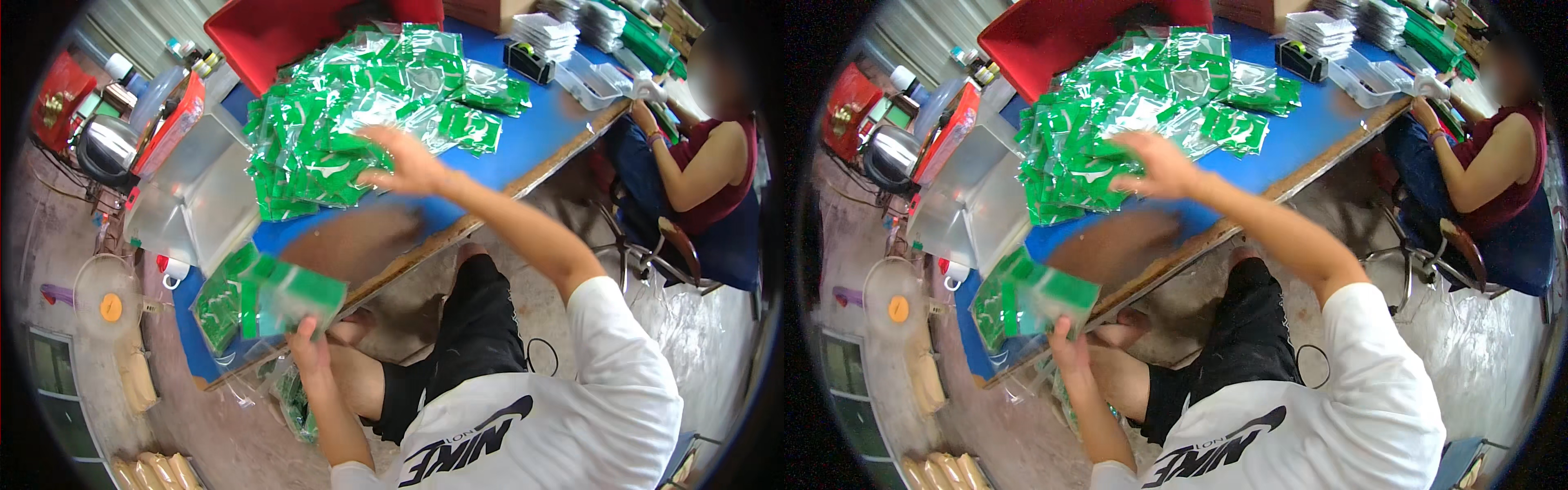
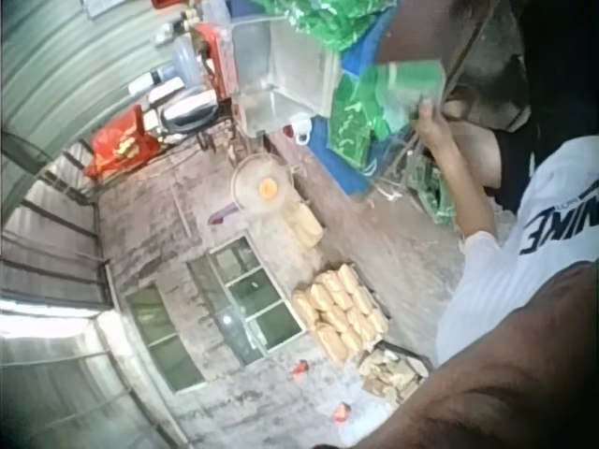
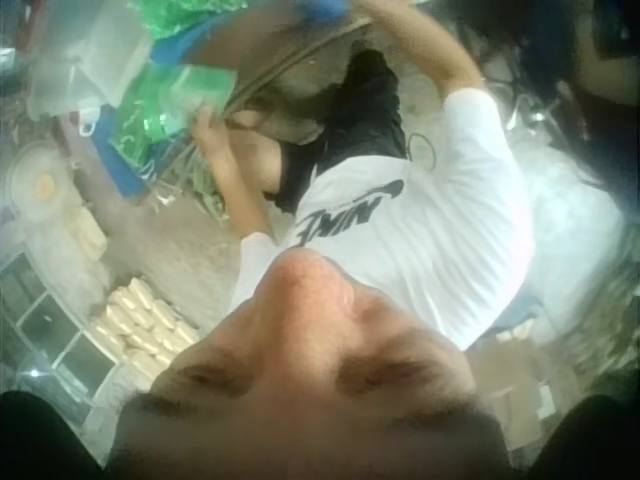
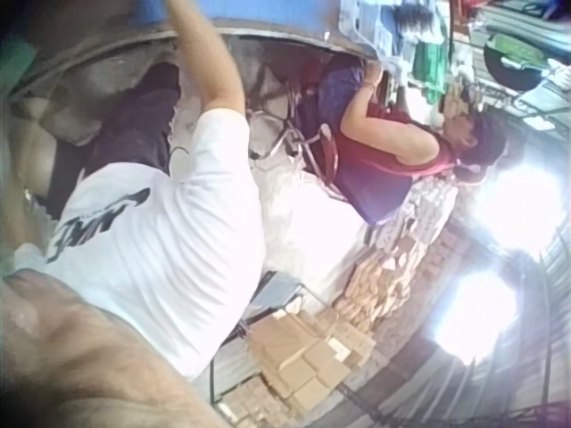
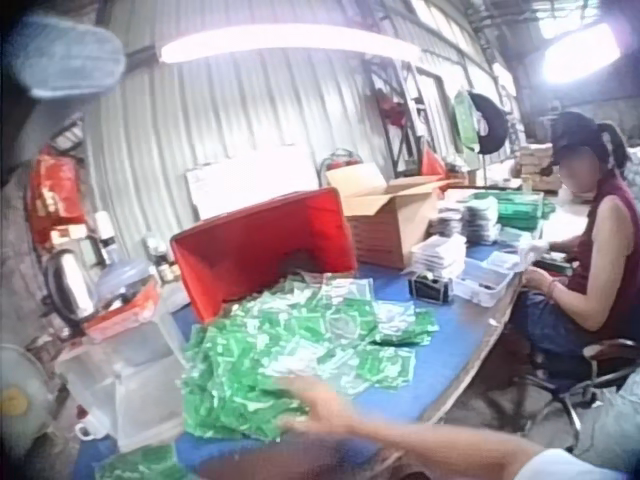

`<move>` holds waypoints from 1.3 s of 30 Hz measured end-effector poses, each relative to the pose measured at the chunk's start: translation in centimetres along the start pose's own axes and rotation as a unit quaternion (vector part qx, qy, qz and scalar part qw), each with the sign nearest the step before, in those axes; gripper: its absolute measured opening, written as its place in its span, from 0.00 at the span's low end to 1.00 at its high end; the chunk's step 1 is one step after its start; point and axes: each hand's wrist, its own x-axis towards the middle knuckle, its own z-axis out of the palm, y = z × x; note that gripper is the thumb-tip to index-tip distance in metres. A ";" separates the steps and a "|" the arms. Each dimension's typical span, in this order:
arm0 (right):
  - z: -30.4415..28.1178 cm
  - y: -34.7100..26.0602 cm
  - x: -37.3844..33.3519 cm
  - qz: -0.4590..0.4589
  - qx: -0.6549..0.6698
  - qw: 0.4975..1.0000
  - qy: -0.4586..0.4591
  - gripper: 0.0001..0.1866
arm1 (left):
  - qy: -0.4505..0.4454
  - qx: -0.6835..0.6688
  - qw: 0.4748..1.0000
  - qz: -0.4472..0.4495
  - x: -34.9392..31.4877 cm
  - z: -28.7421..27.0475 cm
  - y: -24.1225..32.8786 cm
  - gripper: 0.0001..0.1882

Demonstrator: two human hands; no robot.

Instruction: Counting and organizing green sachets and placing them into larger plastic bags.

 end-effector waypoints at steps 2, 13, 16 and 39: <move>-1.3 6.0 1.1 0.005 -0.206 0.977 0.046 0.45 | 0.008 -0.264 0.959 -0.099 -1.7 -2.0 -1.0 0.31; 8.5 1.3 -2.6 0.188 -0.291 0.936 -0.064 0.52 | 0.079 -0.389 0.897 -0.194 -7.9 -0.1 -2.7 0.25; 10.2 -2.1 -3.5 0.238 -0.254 0.934 -0.077 0.48 | 0.100 -0.351 0.909 -0.203 -7.2 1.7 -2.3 0.27; 4.4 -8.2 -8.4 -0.018 -0.110 0.985 -0.134 0.31 | 0.114 -0.284 0.922 -0.238 -9.0 3.3 -1.4 0.44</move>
